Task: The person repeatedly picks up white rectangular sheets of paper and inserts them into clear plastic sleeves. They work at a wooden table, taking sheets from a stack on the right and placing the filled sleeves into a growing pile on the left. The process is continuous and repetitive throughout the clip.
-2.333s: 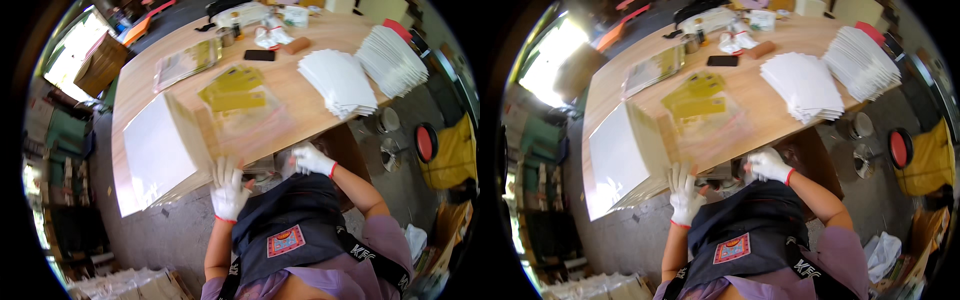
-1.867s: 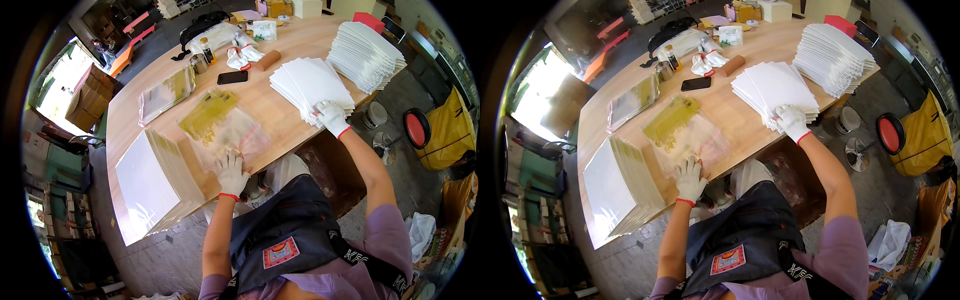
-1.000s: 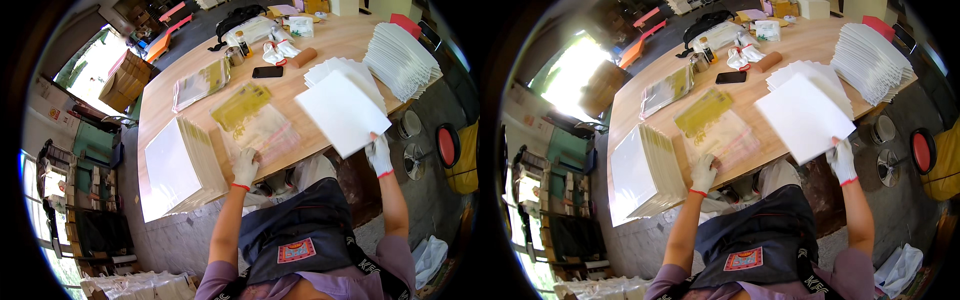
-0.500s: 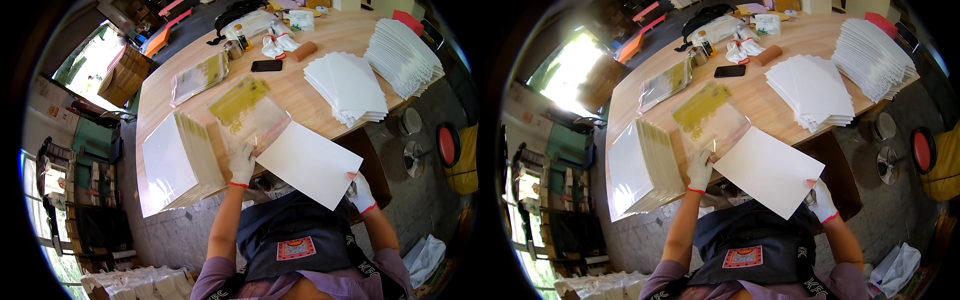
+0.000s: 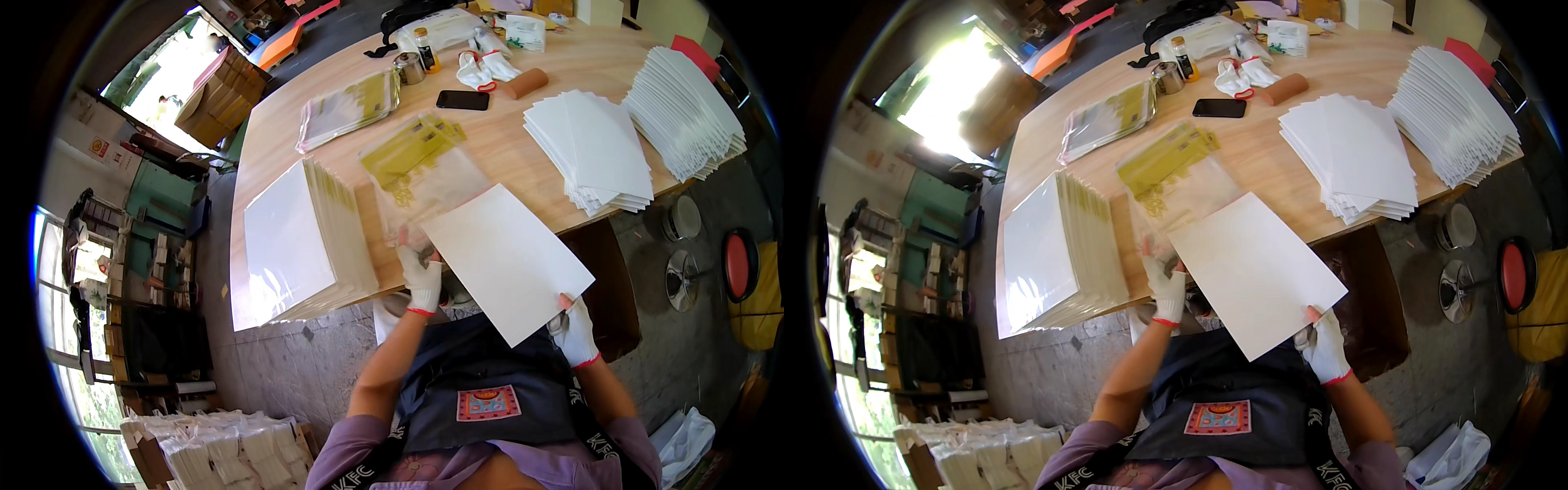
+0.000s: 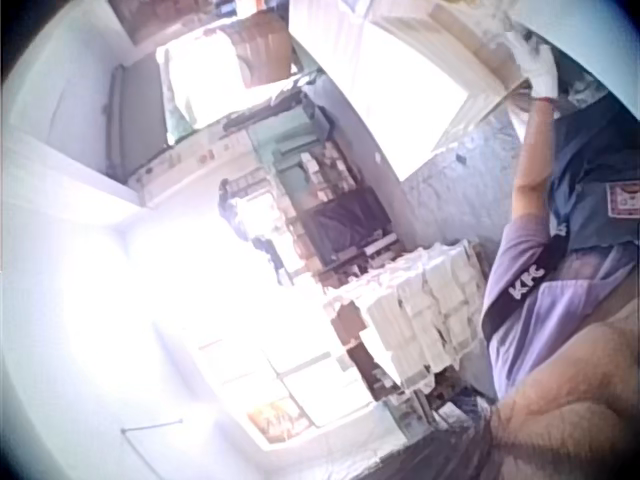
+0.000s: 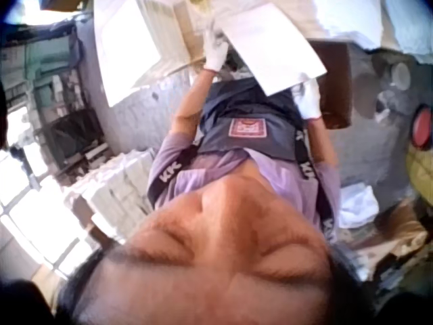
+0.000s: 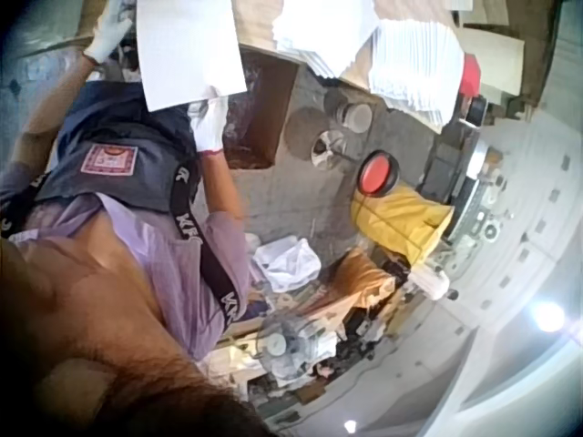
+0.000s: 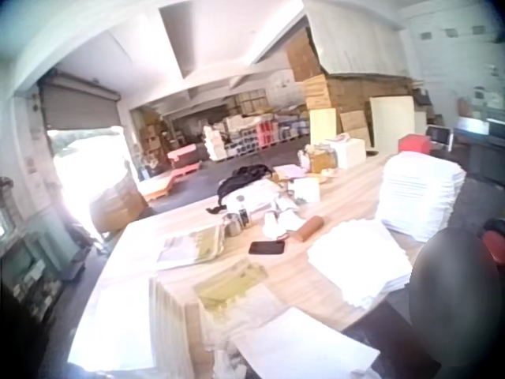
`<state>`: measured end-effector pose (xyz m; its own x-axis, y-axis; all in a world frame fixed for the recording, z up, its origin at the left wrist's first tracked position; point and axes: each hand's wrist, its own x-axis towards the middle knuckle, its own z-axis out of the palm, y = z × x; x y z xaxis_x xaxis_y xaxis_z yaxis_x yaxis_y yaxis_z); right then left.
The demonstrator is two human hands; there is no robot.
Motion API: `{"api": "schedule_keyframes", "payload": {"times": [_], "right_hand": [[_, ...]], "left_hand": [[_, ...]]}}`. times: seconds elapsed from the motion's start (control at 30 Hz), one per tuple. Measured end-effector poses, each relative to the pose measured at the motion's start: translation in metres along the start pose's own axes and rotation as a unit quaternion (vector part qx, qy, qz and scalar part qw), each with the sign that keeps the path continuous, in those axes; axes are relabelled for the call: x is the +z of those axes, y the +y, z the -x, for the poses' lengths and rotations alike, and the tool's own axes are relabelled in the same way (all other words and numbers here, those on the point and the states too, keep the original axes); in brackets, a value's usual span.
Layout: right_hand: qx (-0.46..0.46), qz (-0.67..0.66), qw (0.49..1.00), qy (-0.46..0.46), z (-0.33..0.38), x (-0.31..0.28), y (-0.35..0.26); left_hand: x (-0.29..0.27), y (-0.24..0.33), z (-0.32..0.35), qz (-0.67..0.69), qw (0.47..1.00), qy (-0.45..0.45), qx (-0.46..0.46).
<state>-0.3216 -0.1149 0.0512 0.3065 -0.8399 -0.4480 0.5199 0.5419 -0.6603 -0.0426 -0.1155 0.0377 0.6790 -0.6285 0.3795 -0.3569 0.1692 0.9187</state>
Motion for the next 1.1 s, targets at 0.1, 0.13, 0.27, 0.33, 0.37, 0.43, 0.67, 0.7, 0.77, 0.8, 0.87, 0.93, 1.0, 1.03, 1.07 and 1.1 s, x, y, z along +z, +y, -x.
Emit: {"api": "schedule_keyframes", "payload": {"times": [0.1,0.13,0.27,0.33,0.37,0.43,0.67,0.7,0.77,0.8,0.87,0.93,1.0,1.03,1.07,1.1], "right_hand": [[0.024,0.017,0.999,-0.019,0.017,0.014,-0.011],[0.033,0.024,0.998,-0.039,0.022,0.011,-0.013],[0.038,0.06,0.995,-0.074,0.029,0.016,-0.019],[0.063,0.106,0.992,-0.029,0.022,0.019,-0.011],[0.076,0.127,0.989,-0.007,0.016,0.019,-0.004],[0.128,0.089,0.988,-0.003,-0.008,0.01,0.022],[0.166,-0.151,0.971,-0.088,-0.075,0.044,0.073],[0.19,-0.091,0.973,-0.091,-0.073,0.045,0.075],[0.225,0.067,0.955,-0.182,-0.068,0.049,0.069],[0.167,0.194,0.938,-0.232,-0.058,0.062,0.058],[0.065,0.432,0.862,-0.258,-0.059,0.081,0.055],[-0.115,0.578,0.752,-0.297,-0.066,0.091,0.067],[-0.263,0.689,0.61,-0.291,-0.079,0.094,0.085],[-0.332,0.73,0.526,-0.284,-0.082,0.095,0.093],[-0.315,0.767,0.489,-0.273,-0.081,0.103,0.096],[-0.322,0.775,0.467,-0.277,-0.083,0.108,0.099]], "left_hand": [[0.029,-0.047,0.027,0.183,0.953,0.143,-0.194],[0.039,-0.058,0.034,0.251,0.922,0.128,-0.264],[0.061,-0.09,0.066,0.416,0.819,-0.031,-0.395],[0.055,-0.092,0.09,0.423,0.81,-0.084,-0.398],[0.05,-0.091,0.105,0.421,0.811,-0.105,-0.393],[0.042,-0.084,0.132,0.39,0.838,-0.111,-0.366],[0.028,-0.057,0.117,0.229,0.876,-0.087,-0.416],[0.022,-0.057,0.113,0.26,0.86,-0.067,-0.434],[-0.004,-0.054,0.101,0.261,0.795,-0.146,-0.527],[-0.014,-0.044,0.098,0.244,0.822,-0.117,-0.5],[-0.038,-0.053,0.092,0.225,0.855,-0.098,-0.456],[-0.059,-0.064,0.089,0.186,0.882,-0.107,-0.419],[-0.066,-0.038,0.069,0.162,0.858,-0.149,-0.464],[-0.067,-0.039,0.068,0.135,0.872,-0.169,-0.439],[-0.069,-0.04,0.066,0.109,0.886,-0.186,-0.411],[-0.07,-0.041,0.065,0.082,0.898,-0.204,-0.382]]}}
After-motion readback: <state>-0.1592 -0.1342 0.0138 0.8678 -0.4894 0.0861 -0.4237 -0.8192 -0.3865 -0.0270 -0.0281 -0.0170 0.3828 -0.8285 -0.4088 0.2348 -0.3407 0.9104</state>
